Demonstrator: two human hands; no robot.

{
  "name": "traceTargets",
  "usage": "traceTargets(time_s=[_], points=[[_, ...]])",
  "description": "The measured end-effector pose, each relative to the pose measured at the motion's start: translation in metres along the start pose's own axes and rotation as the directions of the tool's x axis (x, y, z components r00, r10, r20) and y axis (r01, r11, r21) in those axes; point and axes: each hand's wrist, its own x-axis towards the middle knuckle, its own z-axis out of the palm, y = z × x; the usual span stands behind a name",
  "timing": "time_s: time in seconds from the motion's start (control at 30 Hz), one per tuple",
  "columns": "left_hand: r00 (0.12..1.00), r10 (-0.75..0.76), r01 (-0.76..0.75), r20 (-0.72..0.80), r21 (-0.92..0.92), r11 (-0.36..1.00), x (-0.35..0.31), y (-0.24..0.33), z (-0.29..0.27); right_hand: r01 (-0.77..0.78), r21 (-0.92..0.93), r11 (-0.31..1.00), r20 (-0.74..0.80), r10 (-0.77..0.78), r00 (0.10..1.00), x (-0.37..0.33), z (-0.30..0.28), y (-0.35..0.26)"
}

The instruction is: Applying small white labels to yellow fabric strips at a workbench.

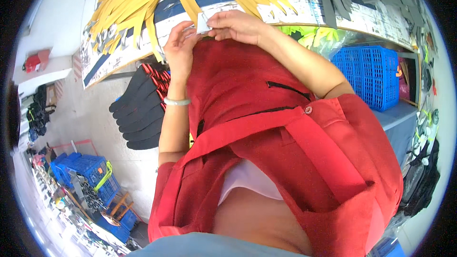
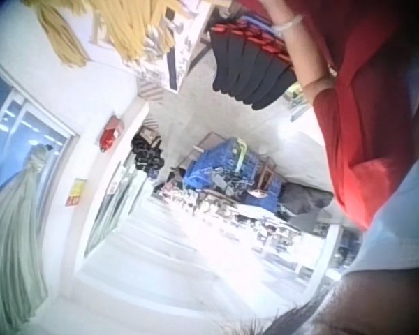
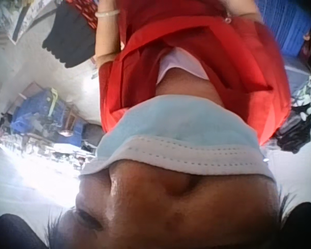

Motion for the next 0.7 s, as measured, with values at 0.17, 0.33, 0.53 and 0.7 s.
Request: traceTargets(time_s=[0.17,0.33,0.53,0.7], points=[[0.998,0.011,-0.011,0.061,-0.009,1.0,-0.005,0.005,-0.01,-0.004,-0.069,0.998,0.04,0.007,0.999,-0.001,0.019,0.008],[0.977,0.093,-0.138,0.191,0.239,0.961,0.005,0.027,-0.03,0.376,-0.835,0.402,0.116,-0.54,0.834,0.0,0.041,-0.012],[0.971,0.138,-0.169,0.197,0.146,0.975,0.02,0.039,-0.037,0.487,-0.837,0.249,0.436,-0.233,0.869,0.013,0.048,-0.05],[0.99,0.029,-0.029,0.135,-0.001,1.0,0.025,0.035,-0.035,0.258,-0.755,0.602,0.317,-0.008,0.948,0.007,0.057,-0.024]])
